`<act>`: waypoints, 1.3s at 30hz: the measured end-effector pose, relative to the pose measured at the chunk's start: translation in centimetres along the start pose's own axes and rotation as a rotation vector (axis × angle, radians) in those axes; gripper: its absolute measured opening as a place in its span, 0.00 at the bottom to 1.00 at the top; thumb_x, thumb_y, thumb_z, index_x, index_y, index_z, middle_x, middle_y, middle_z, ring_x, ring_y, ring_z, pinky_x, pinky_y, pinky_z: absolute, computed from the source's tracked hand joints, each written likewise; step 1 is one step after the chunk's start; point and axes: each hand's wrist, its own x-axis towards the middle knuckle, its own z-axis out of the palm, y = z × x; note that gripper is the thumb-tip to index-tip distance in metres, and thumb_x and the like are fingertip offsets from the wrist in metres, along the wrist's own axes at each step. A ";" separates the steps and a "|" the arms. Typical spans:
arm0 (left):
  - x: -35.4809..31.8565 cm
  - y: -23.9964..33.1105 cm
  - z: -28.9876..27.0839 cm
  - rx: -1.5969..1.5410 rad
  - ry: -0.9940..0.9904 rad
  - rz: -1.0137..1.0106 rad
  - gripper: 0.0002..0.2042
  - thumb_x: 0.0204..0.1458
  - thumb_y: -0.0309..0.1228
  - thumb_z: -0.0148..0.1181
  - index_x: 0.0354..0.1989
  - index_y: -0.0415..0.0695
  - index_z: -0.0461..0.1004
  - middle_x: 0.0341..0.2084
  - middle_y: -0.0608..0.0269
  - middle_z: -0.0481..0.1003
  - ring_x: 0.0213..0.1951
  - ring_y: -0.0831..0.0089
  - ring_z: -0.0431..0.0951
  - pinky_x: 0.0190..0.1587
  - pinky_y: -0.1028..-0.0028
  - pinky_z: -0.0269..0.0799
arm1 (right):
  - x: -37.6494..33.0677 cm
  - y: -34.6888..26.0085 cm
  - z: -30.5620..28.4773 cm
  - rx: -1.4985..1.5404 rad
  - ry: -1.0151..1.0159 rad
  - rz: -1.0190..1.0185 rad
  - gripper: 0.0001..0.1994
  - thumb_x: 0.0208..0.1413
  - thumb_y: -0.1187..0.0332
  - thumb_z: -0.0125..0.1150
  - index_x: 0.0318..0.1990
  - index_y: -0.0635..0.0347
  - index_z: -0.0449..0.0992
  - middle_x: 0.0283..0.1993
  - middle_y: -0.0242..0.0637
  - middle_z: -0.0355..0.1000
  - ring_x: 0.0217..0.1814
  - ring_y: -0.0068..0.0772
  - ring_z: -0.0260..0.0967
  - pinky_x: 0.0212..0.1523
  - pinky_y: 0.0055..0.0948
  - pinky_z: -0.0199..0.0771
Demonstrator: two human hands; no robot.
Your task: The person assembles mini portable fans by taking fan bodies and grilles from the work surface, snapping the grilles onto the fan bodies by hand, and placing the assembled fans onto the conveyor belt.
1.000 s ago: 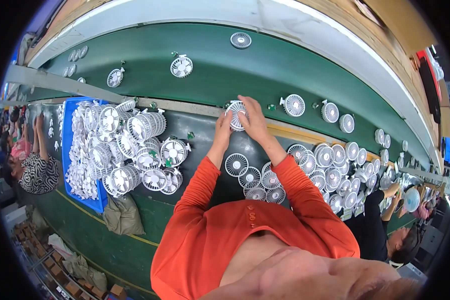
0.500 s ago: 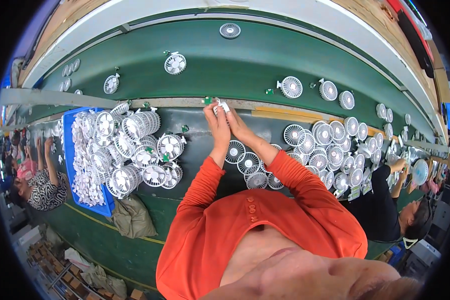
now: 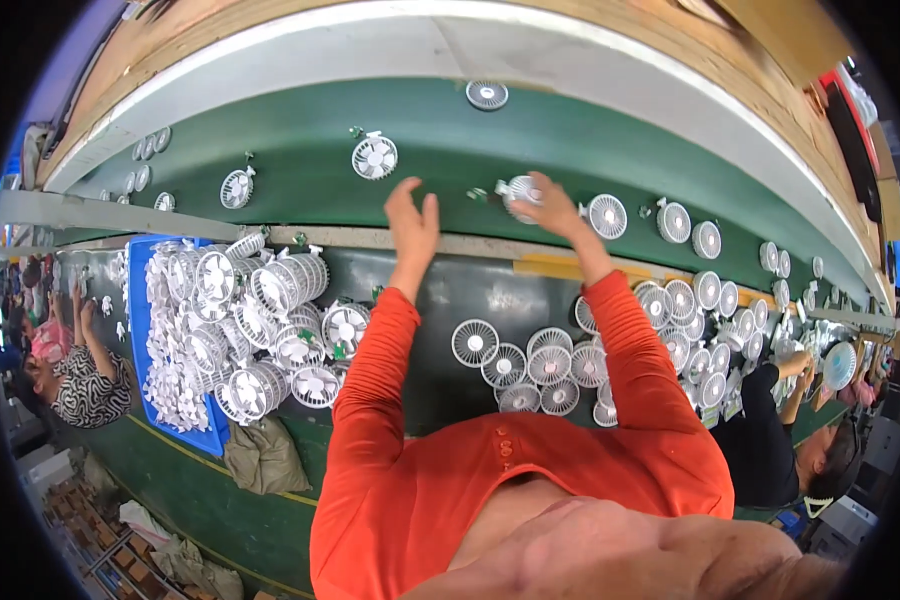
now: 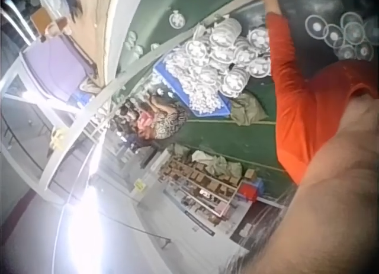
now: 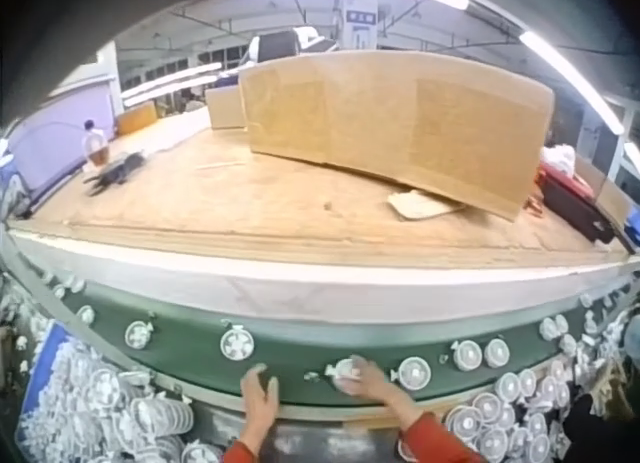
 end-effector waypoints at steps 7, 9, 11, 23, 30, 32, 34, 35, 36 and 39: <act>7.0 -10.6 0.4 0.421 -0.014 -0.202 0.25 0.51 0.33 0.56 0.55 0.32 0.59 0.48 0.42 0.66 0.51 0.47 0.64 0.53 0.55 0.60 | 10.1 6.1 -1.9 -0.081 0.493 -0.582 0.18 0.53 0.60 0.54 0.49 0.57 0.72 0.51 0.49 0.69 0.52 0.49 0.65 0.51 0.41 0.66; 7.6 -14.9 0.1 0.518 -0.154 -0.244 0.22 0.51 0.35 0.55 0.52 0.36 0.65 0.49 0.43 0.67 0.51 0.46 0.65 0.52 0.55 0.62 | 13.8 4.3 0.5 -0.084 0.474 -0.616 0.18 0.53 0.59 0.54 0.49 0.57 0.72 0.51 0.49 0.69 0.53 0.48 0.65 0.52 0.40 0.66; 8.7 -12.2 3.3 0.511 -0.216 -0.031 0.18 0.50 0.35 0.54 0.48 0.39 0.71 0.47 0.45 0.69 0.51 0.47 0.66 0.53 0.57 0.62 | 16.0 7.2 1.7 -0.174 0.489 -0.510 0.20 0.52 0.56 0.55 0.49 0.58 0.72 0.51 0.49 0.69 0.54 0.48 0.65 0.53 0.40 0.65; -1.3 -6.6 2.1 -0.347 -0.015 -0.358 0.10 0.56 0.28 0.50 0.45 0.40 0.64 0.30 0.54 0.75 0.32 0.66 0.77 0.35 0.68 0.71 | 6.4 -1.3 2.4 0.231 0.280 -0.145 0.14 0.50 0.62 0.64 0.26 0.64 0.70 0.20 0.31 0.69 0.20 0.24 0.62 0.23 0.26 0.61; -10.1 1.2 1.0 -0.737 -0.047 -0.809 0.13 0.57 0.39 0.53 0.37 0.41 0.71 0.27 0.70 0.71 0.28 0.82 0.68 0.32 0.81 0.64 | -7.9 -6.0 4.7 0.898 0.045 0.009 0.12 0.51 0.75 0.60 0.42 0.62 0.68 0.34 0.33 0.73 0.34 0.19 0.70 0.33 0.19 0.70; -11.4 4.1 0.7 -1.121 0.031 -0.971 0.13 0.57 0.41 0.54 0.38 0.42 0.69 0.29 0.70 0.70 0.28 0.83 0.67 0.32 0.82 0.63 | -10.1 -5.7 7.4 0.893 0.010 -0.009 0.13 0.51 0.76 0.59 0.45 0.63 0.68 0.36 0.33 0.73 0.35 0.18 0.70 0.34 0.20 0.70; -13.4 4.3 -0.2 -1.140 0.005 -1.086 0.14 0.56 0.41 0.55 0.40 0.42 0.68 0.31 0.67 0.72 0.31 0.80 0.72 0.35 0.78 0.70 | -12.2 -5.7 9.3 0.469 0.173 -0.233 0.17 0.51 0.73 0.58 0.50 0.61 0.68 0.39 0.39 0.73 0.38 0.31 0.72 0.40 0.27 0.71; -13.6 5.0 -1.2 -1.212 0.004 -1.156 0.14 0.56 0.41 0.55 0.40 0.43 0.68 0.31 0.65 0.72 0.32 0.79 0.73 0.36 0.76 0.72 | -13.4 -6.7 9.8 0.229 0.288 -0.341 0.19 0.50 0.72 0.58 0.52 0.59 0.69 0.39 0.42 0.73 0.39 0.37 0.72 0.43 0.31 0.71; -14.8 3.8 -1.1 -1.303 -0.044 -1.126 0.14 0.56 0.41 0.54 0.41 0.43 0.69 0.34 0.63 0.74 0.34 0.75 0.76 0.36 0.73 0.75 | -14.2 -7.2 10.2 0.225 0.218 -0.306 0.20 0.50 0.70 0.57 0.53 0.57 0.70 0.44 0.45 0.71 0.45 0.47 0.69 0.49 0.36 0.68; -15.1 6.0 -2.7 -1.585 -0.067 -1.220 0.15 0.60 0.42 0.46 0.42 0.44 0.71 0.37 0.61 0.76 0.37 0.70 0.77 0.41 0.68 0.75 | -16.3 -8.1 10.2 0.011 0.230 -0.543 0.23 0.49 0.70 0.56 0.56 0.57 0.68 0.59 0.46 0.59 0.58 0.50 0.58 0.57 0.41 0.60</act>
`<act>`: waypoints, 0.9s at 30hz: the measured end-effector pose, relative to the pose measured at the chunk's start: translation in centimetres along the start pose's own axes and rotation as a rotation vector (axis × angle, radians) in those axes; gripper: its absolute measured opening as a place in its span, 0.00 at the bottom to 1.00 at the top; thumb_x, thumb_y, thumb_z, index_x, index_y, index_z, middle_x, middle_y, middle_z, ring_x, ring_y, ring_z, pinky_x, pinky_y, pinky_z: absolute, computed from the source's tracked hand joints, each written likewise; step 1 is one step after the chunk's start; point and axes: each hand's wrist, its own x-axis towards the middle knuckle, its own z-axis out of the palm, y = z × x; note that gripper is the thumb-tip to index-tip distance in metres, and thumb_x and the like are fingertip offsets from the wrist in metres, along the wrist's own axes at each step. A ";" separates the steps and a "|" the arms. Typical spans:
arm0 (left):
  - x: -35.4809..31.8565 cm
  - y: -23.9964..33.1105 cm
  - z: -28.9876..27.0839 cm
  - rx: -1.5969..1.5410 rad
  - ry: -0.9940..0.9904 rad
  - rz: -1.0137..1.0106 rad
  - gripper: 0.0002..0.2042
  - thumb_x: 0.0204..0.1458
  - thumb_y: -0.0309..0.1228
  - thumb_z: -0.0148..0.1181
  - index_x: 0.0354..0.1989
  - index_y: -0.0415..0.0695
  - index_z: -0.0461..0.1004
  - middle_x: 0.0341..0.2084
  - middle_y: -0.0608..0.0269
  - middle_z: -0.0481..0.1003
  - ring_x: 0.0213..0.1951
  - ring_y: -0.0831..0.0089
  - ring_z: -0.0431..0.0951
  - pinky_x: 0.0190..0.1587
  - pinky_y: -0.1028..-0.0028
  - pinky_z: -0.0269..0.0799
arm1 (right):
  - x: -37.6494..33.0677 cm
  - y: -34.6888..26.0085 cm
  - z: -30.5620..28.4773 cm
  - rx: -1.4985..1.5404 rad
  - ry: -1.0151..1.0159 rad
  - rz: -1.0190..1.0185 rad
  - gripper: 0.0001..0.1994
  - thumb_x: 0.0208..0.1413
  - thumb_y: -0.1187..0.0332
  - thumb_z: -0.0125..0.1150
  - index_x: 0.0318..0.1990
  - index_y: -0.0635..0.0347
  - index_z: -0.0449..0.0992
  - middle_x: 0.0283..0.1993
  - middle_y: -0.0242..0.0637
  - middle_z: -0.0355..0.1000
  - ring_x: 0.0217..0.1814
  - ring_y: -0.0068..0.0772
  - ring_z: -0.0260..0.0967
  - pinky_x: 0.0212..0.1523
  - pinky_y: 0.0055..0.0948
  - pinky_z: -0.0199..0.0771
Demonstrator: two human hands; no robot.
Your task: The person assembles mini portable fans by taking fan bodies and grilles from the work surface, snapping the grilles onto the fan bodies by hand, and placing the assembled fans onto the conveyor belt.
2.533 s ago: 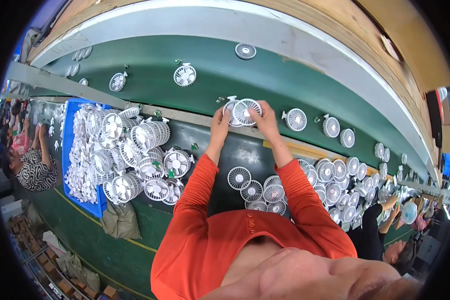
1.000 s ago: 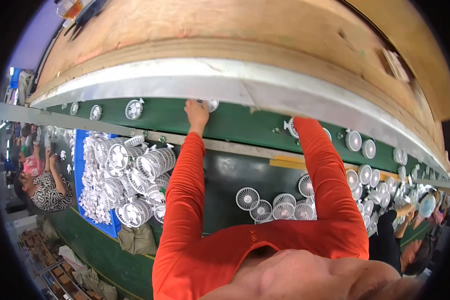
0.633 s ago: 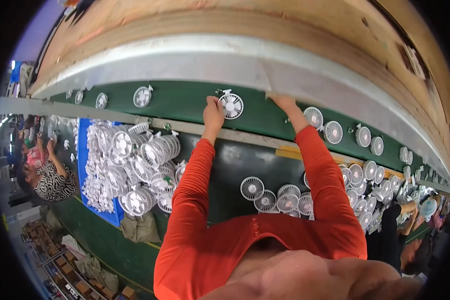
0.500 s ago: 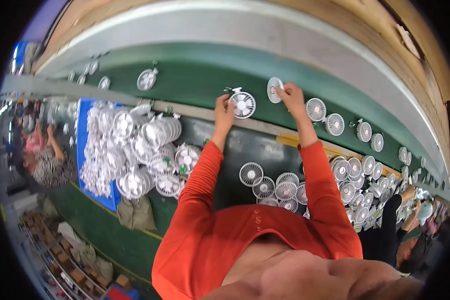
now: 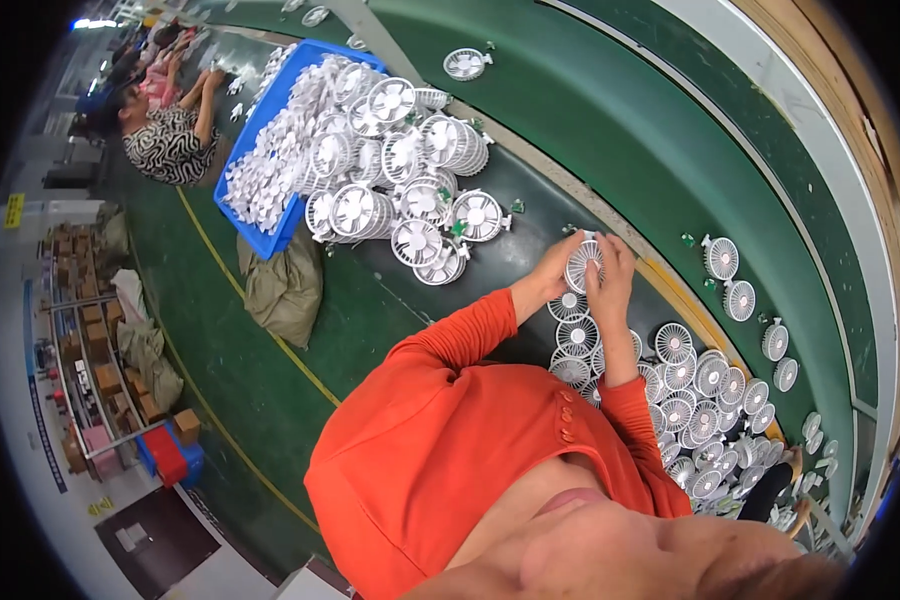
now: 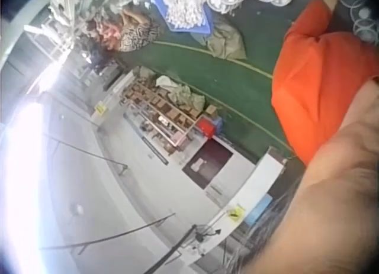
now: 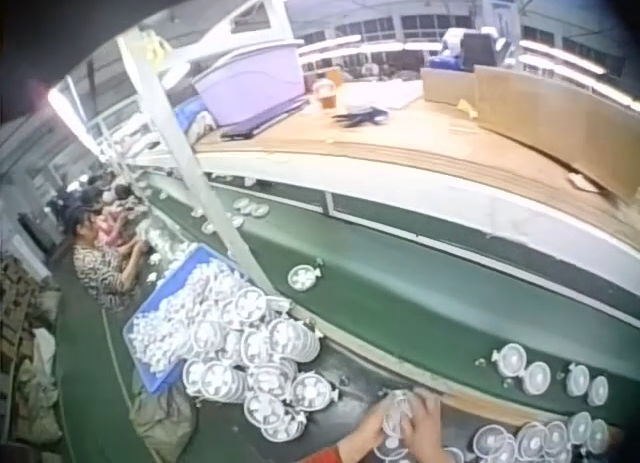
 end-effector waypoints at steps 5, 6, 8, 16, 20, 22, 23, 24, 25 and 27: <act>-3.0 1.3 1.2 -0.175 -0.178 -0.182 0.18 0.61 0.47 0.43 0.42 0.45 0.72 0.36 0.60 0.76 0.38 0.67 0.77 0.43 0.66 0.74 | -1.3 -1.6 -0.5 0.083 -0.109 -0.074 0.28 0.51 0.64 0.54 0.61 0.61 0.59 0.61 0.51 0.57 0.61 0.53 0.54 0.60 0.43 0.55; -3.3 1.1 0.7 -0.176 -0.159 -0.167 0.18 0.61 0.47 0.43 0.41 0.45 0.72 0.36 0.61 0.76 0.38 0.68 0.77 0.43 0.66 0.74 | -1.5 -1.8 -0.5 0.143 -0.144 -0.116 0.29 0.51 0.64 0.53 0.62 0.62 0.58 0.62 0.51 0.56 0.62 0.53 0.53 0.61 0.42 0.53; -3.9 0.2 0.7 -0.079 -0.009 -0.091 0.17 0.61 0.47 0.42 0.41 0.47 0.71 0.34 0.64 0.76 0.37 0.71 0.76 0.41 0.68 0.72 | -2.3 -1.5 0.3 0.254 -0.173 -0.109 0.30 0.52 0.65 0.51 0.63 0.65 0.54 0.64 0.52 0.54 0.64 0.53 0.52 0.64 0.41 0.51; -6.4 0.0 2.1 0.776 0.344 0.688 0.17 0.61 0.41 0.40 0.42 0.39 0.66 0.33 0.56 0.71 0.36 0.67 0.71 0.40 0.70 0.66 | -2.7 -4.6 3.0 0.662 -0.137 0.183 0.22 0.61 0.67 0.38 0.63 0.61 0.55 0.63 0.45 0.56 0.65 0.38 0.54 0.63 0.32 0.51; -5.8 2.0 0.6 1.198 0.377 0.734 0.20 0.60 0.44 0.41 0.43 0.38 0.68 0.38 0.44 0.72 0.41 0.51 0.72 0.45 0.61 0.66 | -2.4 -3.2 4.6 0.654 -0.108 0.203 0.21 0.62 0.65 0.39 0.60 0.63 0.59 0.60 0.44 0.60 0.63 0.36 0.56 0.62 0.30 0.53; -5.1 3.0 -1.2 1.480 0.339 0.682 0.20 0.58 0.45 0.44 0.44 0.39 0.69 0.42 0.43 0.71 0.45 0.48 0.70 0.49 0.58 0.65 | -0.7 -2.1 3.7 0.664 -0.194 0.248 0.21 0.62 0.63 0.44 0.59 0.64 0.62 0.58 0.45 0.62 0.61 0.36 0.59 0.60 0.29 0.55; -5.8 4.1 -0.4 1.512 0.265 0.726 0.19 0.58 0.44 0.45 0.44 0.39 0.70 0.42 0.45 0.71 0.45 0.49 0.70 0.49 0.59 0.65 | 0.3 -2.3 2.3 0.693 -0.193 0.380 0.22 0.61 0.62 0.46 0.59 0.65 0.63 0.58 0.47 0.63 0.61 0.36 0.60 0.60 0.29 0.56; -6.5 5.4 0.2 1.541 0.191 0.770 0.18 0.57 0.43 0.46 0.43 0.40 0.71 0.42 0.46 0.72 0.46 0.50 0.71 0.49 0.60 0.65 | 0.8 0.3 2.4 0.480 -0.084 0.264 0.23 0.61 0.60 0.47 0.59 0.65 0.62 0.58 0.50 0.63 0.61 0.39 0.60 0.60 0.31 0.56; -7.3 7.3 1.5 1.565 0.140 0.781 0.15 0.54 0.38 0.51 0.42 0.38 0.72 0.42 0.46 0.72 0.46 0.51 0.71 0.51 0.61 0.65 | 1.4 3.1 1.8 0.299 0.046 0.250 0.24 0.60 0.58 0.49 0.58 0.65 0.63 0.59 0.51 0.63 0.61 0.43 0.60 0.61 0.34 0.56; -7.6 11.9 2.0 1.562 0.206 1.213 0.11 0.47 0.26 0.54 0.40 0.39 0.73 0.40 0.48 0.73 0.44 0.51 0.71 0.49 0.62 0.66 | 2.2 5.8 -1.0 0.036 0.240 0.127 0.26 0.53 0.62 0.58 0.57 0.67 0.63 0.56 0.54 0.64 0.58 0.51 0.61 0.60 0.39 0.58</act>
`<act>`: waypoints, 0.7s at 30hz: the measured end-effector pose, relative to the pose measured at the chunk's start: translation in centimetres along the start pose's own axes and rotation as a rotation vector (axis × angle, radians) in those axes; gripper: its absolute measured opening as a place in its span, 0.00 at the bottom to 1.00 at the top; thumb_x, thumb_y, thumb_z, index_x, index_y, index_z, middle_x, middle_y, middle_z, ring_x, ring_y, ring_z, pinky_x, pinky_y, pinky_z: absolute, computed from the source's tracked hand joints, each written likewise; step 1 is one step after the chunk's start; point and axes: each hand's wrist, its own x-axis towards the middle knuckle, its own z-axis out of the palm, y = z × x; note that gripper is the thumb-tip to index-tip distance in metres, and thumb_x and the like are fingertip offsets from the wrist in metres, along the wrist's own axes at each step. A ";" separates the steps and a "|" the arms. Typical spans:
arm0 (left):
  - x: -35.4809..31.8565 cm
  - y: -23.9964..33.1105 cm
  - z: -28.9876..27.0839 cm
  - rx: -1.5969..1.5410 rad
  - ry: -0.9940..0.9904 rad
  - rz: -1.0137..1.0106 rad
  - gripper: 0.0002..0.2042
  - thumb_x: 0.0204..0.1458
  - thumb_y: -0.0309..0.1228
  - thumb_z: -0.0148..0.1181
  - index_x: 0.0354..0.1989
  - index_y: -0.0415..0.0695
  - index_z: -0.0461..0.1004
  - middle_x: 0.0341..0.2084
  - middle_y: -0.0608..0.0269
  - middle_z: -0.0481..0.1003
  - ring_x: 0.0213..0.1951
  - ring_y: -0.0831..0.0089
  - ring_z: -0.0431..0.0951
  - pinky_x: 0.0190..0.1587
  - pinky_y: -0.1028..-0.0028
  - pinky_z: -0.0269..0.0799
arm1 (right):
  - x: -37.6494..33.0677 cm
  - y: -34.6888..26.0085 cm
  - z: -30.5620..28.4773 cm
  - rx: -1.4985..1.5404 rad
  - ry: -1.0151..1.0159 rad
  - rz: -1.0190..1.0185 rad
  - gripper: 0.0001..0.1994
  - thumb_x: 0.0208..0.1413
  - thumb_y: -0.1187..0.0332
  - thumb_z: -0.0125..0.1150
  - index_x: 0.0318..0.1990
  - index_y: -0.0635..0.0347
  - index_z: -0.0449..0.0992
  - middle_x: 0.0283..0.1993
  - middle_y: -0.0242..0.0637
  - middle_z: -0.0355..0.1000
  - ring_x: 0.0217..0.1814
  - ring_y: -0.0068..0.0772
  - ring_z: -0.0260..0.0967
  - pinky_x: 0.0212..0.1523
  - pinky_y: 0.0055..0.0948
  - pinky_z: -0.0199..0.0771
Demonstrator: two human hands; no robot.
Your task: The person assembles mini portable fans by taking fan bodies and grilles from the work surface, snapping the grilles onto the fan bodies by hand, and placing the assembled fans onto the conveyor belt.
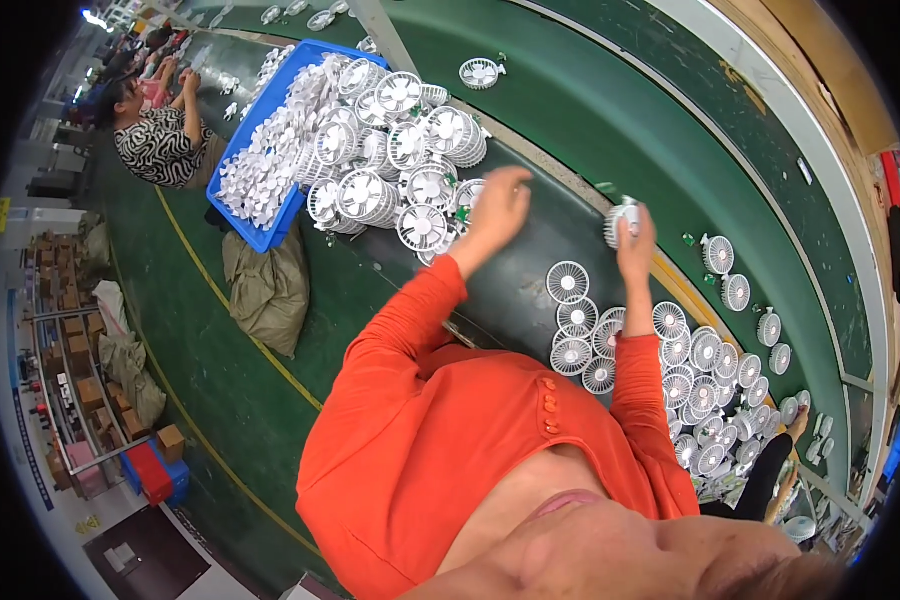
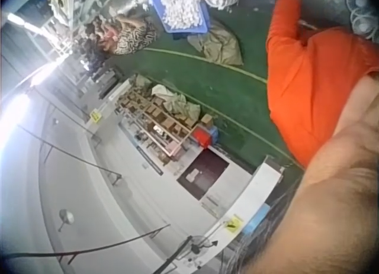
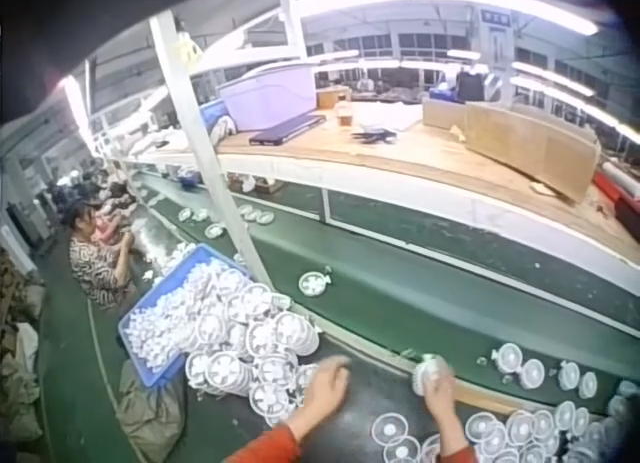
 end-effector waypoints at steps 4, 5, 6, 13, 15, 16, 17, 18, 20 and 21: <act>5.1 -5.7 -8.6 0.387 0.197 0.000 0.17 0.39 0.15 0.48 0.38 0.42 0.76 0.34 0.48 0.75 0.40 0.51 0.72 0.46 0.59 0.66 | -1.7 0.6 -2.9 -0.475 0.213 -0.029 0.24 0.48 0.66 0.61 0.54 0.63 0.66 0.57 0.55 0.62 0.60 0.56 0.58 0.60 0.45 0.56; 6.0 -7.1 -10.2 0.470 0.178 -0.018 0.16 0.39 0.16 0.49 0.37 0.42 0.76 0.33 0.49 0.75 0.39 0.52 0.72 0.46 0.60 0.66 | -3.0 0.8 -2.7 -0.392 0.070 -0.051 0.24 0.48 0.67 0.60 0.55 0.62 0.66 0.58 0.55 0.61 0.61 0.56 0.56 0.60 0.45 0.55; 6.7 -8.4 -11.6 0.554 0.159 -0.034 0.15 0.40 0.16 0.49 0.36 0.42 0.77 0.33 0.50 0.76 0.39 0.52 0.72 0.46 0.60 0.67 | -4.3 1.1 -2.5 -0.306 -0.072 -0.070 0.24 0.48 0.67 0.60 0.55 0.61 0.66 0.59 0.54 0.59 0.62 0.57 0.55 0.61 0.45 0.55; 8.7 -13.2 -13.8 0.757 -0.066 0.036 0.11 0.42 0.23 0.55 0.34 0.48 0.79 0.34 0.55 0.76 0.38 0.53 0.73 0.42 0.61 0.70 | -11.1 -5.0 1.8 -0.324 -0.483 0.063 0.38 0.35 0.58 0.73 0.59 0.50 0.64 0.63 0.50 0.55 0.61 0.53 0.54 0.57 0.49 0.58; 9.2 -13.1 -14.2 0.823 -0.134 0.087 0.09 0.42 0.25 0.58 0.32 0.50 0.78 0.31 0.59 0.77 0.35 0.58 0.74 0.42 0.64 0.70 | -11.3 -5.0 2.3 -0.474 -0.501 0.019 0.39 0.33 0.59 0.73 0.58 0.49 0.65 0.61 0.48 0.56 0.60 0.51 0.55 0.55 0.51 0.59; 9.3 -12.8 -14.4 0.802 -0.112 0.133 0.08 0.44 0.27 0.58 0.33 0.51 0.78 0.31 0.57 0.77 0.36 0.57 0.75 0.39 0.63 0.72 | -11.2 -4.9 2.2 -0.453 -0.478 -0.002 0.37 0.33 0.60 0.73 0.57 0.50 0.66 0.60 0.47 0.58 0.58 0.51 0.56 0.55 0.49 0.60; 9.6 -12.6 -14.8 0.782 -0.134 0.077 0.07 0.45 0.28 0.58 0.33 0.51 0.77 0.30 0.55 0.77 0.35 0.56 0.76 0.37 0.61 0.72 | -11.2 -4.4 2.2 -0.458 -0.472 0.003 0.37 0.33 0.60 0.73 0.57 0.50 0.66 0.60 0.47 0.58 0.58 0.51 0.56 0.55 0.49 0.60; 9.8 -12.4 -15.1 0.761 -0.156 0.021 0.06 0.46 0.29 0.58 0.33 0.51 0.76 0.30 0.54 0.77 0.35 0.56 0.76 0.35 0.60 0.72 | -11.2 -3.5 2.3 -0.367 -0.438 0.006 0.37 0.34 0.60 0.73 0.57 0.52 0.66 0.59 0.48 0.59 0.58 0.52 0.57 0.55 0.47 0.60; 10.2 -10.6 -15.5 0.754 -0.115 -0.070 0.06 0.50 0.31 0.55 0.36 0.48 0.71 0.25 0.50 0.76 0.31 0.51 0.77 0.33 0.55 0.71 | -10.6 -3.0 2.0 -0.202 -0.357 0.021 0.35 0.35 0.60 0.72 0.56 0.57 0.67 0.56 0.50 0.63 0.55 0.55 0.60 0.54 0.41 0.64; 10.3 -9.7 -15.8 0.736 -0.097 -0.072 0.06 0.51 0.31 0.54 0.37 0.47 0.69 0.23 0.49 0.76 0.29 0.49 0.77 0.32 0.54 0.70 | -10.0 -3.0 1.8 -0.054 -0.369 0.099 0.35 0.36 0.60 0.72 0.56 0.58 0.67 0.56 0.50 0.63 0.55 0.53 0.62 0.53 0.40 0.65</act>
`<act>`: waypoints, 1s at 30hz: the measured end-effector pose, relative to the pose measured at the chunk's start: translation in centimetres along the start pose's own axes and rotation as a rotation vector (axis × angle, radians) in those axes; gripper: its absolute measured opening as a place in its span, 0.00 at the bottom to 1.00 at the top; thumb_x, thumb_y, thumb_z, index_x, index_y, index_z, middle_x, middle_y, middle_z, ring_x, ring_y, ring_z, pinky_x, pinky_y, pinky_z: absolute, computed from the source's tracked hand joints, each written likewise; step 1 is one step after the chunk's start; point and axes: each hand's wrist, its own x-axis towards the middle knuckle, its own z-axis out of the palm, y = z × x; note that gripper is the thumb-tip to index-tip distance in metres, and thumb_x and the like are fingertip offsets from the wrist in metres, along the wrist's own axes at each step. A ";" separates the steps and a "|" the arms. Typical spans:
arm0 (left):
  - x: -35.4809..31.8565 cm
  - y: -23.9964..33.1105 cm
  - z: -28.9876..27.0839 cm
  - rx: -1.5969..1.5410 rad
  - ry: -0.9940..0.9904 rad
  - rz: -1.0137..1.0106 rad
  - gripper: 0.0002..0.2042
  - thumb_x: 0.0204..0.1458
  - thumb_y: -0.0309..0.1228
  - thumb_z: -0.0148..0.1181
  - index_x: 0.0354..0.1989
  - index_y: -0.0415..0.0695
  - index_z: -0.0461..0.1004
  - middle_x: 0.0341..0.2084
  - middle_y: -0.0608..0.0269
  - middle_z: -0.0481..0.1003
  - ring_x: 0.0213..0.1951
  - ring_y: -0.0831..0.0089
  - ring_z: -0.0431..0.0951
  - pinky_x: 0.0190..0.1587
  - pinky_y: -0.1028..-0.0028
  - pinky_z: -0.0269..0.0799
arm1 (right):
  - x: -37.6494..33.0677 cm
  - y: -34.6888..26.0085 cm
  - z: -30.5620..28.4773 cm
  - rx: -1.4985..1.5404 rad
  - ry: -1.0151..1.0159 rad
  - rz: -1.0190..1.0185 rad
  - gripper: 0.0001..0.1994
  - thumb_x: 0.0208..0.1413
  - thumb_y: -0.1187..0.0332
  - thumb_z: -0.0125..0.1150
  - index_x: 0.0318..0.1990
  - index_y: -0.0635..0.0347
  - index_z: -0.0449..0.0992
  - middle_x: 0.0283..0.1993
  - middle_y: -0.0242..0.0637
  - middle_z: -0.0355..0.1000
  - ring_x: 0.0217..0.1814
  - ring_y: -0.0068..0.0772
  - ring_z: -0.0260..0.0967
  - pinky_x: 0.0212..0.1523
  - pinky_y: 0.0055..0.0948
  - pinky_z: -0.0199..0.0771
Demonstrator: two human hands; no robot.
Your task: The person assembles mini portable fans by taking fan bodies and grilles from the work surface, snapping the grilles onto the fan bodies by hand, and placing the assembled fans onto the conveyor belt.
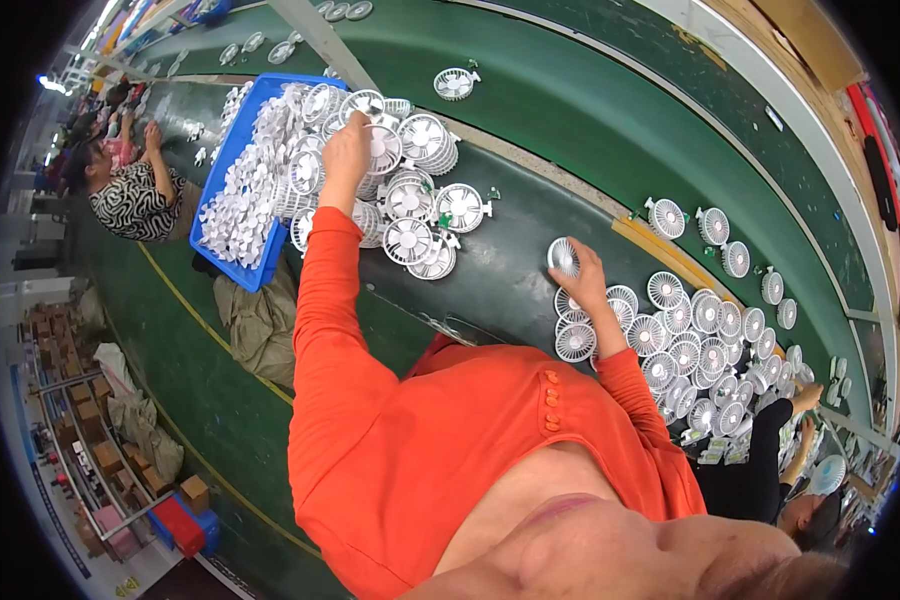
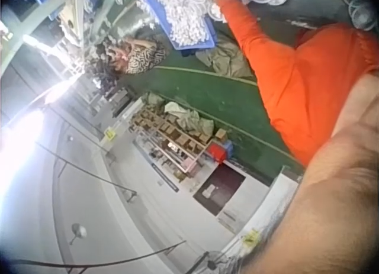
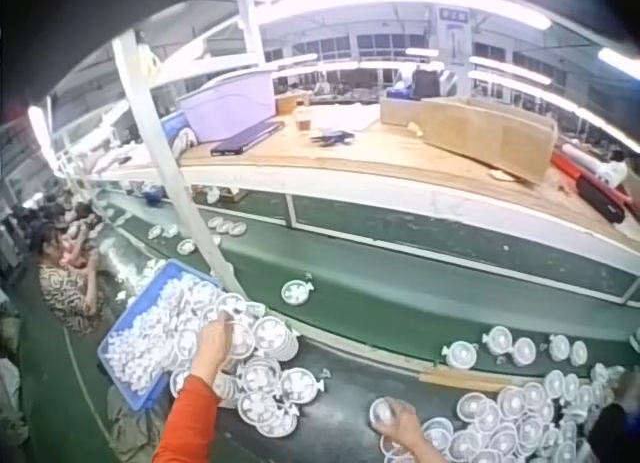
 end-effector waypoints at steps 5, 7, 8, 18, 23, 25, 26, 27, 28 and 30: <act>-1.9 4.4 -0.9 -0.479 0.096 0.007 0.10 0.55 0.33 0.53 0.40 0.41 0.72 0.25 0.48 0.76 0.29 0.51 0.78 0.31 0.60 0.71 | 2.0 -5.1 -2.0 1.146 -0.085 0.275 0.21 0.64 0.62 0.43 0.58 0.67 0.63 0.55 0.44 0.65 0.55 0.38 0.65 0.51 0.43 0.73; -3.9 7.1 1.4 -0.686 0.007 -0.026 0.14 0.54 0.36 0.53 0.41 0.39 0.74 0.27 0.47 0.77 0.30 0.55 0.78 0.33 0.65 0.71 | 3.1 -7.2 -2.6 1.346 -0.072 0.239 0.24 0.65 0.58 0.39 0.58 0.71 0.62 0.57 0.46 0.64 0.57 0.38 0.64 0.50 0.43 0.74; -5.3 8.1 3.3 -0.725 -0.023 -0.046 0.15 0.55 0.38 0.52 0.40 0.38 0.73 0.26 0.49 0.76 0.29 0.60 0.78 0.33 0.67 0.70 | 3.5 -8.9 -2.7 1.303 -0.013 0.211 0.25 0.65 0.55 0.37 0.55 0.73 0.63 0.53 0.47 0.67 0.53 0.38 0.68 0.46 0.42 0.77; -13.7 19.8 8.0 -1.914 -0.737 -0.471 0.20 0.62 0.43 0.42 0.54 0.40 0.63 0.49 0.60 0.70 0.51 0.71 0.70 0.54 0.69 0.66 | 3.6 -10.2 -2.2 0.376 0.303 0.072 0.19 0.50 0.67 0.63 0.50 0.60 0.69 0.36 0.39 0.74 0.33 0.28 0.73 0.32 0.28 0.74; -14.0 19.6 8.5 -2.086 -0.928 -0.582 0.19 0.62 0.43 0.39 0.54 0.43 0.65 0.48 0.62 0.71 0.49 0.70 0.72 0.50 0.65 0.70 | 2.8 -10.9 -2.7 0.017 0.437 -0.192 0.23 0.46 0.69 0.63 0.54 0.55 0.69 0.49 0.43 0.67 0.50 0.44 0.67 0.46 0.34 0.70; -13.8 19.6 8.3 -2.052 -0.971 -0.622 0.19 0.61 0.43 0.40 0.52 0.45 0.67 0.47 0.63 0.72 0.48 0.70 0.73 0.49 0.65 0.71 | 2.6 -10.5 -2.4 0.002 0.420 -0.217 0.23 0.48 0.70 0.60 0.55 0.53 0.69 0.53 0.42 0.65 0.54 0.47 0.63 0.51 0.37 0.66; -13.8 19.6 8.2 -2.051 -1.011 -0.672 0.19 0.61 0.43 0.40 0.52 0.45 0.67 0.46 0.63 0.73 0.48 0.69 0.74 0.48 0.65 0.71 | 2.5 -10.3 -2.5 -0.056 0.386 -0.252 0.23 0.48 0.69 0.59 0.55 0.53 0.69 0.55 0.42 0.63 0.55 0.48 0.62 0.53 0.39 0.64; -13.8 19.5 8.0 -2.050 -1.051 -0.723 0.19 0.61 0.44 0.40 0.51 0.45 0.68 0.46 0.63 0.73 0.47 0.69 0.74 0.48 0.66 0.71 | 2.6 -10.2 -2.5 -0.114 0.351 -0.286 0.22 0.48 0.69 0.59 0.55 0.53 0.70 0.57 0.43 0.62 0.57 0.49 0.60 0.56 0.41 0.62; -13.5 19.9 6.8 -2.070 -1.060 -0.769 0.19 0.60 0.44 0.40 0.50 0.45 0.69 0.44 0.64 0.74 0.45 0.69 0.75 0.48 0.65 0.71 | 2.7 -10.5 -2.5 -0.242 0.350 -0.363 0.26 0.48 0.66 0.59 0.57 0.53 0.67 0.61 0.44 0.57 0.61 0.51 0.56 0.60 0.43 0.57; -13.8 19.7 8.3 -2.115 -1.020 -0.741 0.19 0.60 0.44 0.40 0.49 0.44 0.69 0.43 0.63 0.74 0.44 0.69 0.75 0.48 0.66 0.71 | 2.6 -10.7 -2.3 -0.183 0.309 -0.332 0.29 0.48 0.63 0.59 0.60 0.54 0.63 0.63 0.46 0.55 0.62 0.52 0.54 0.61 0.43 0.56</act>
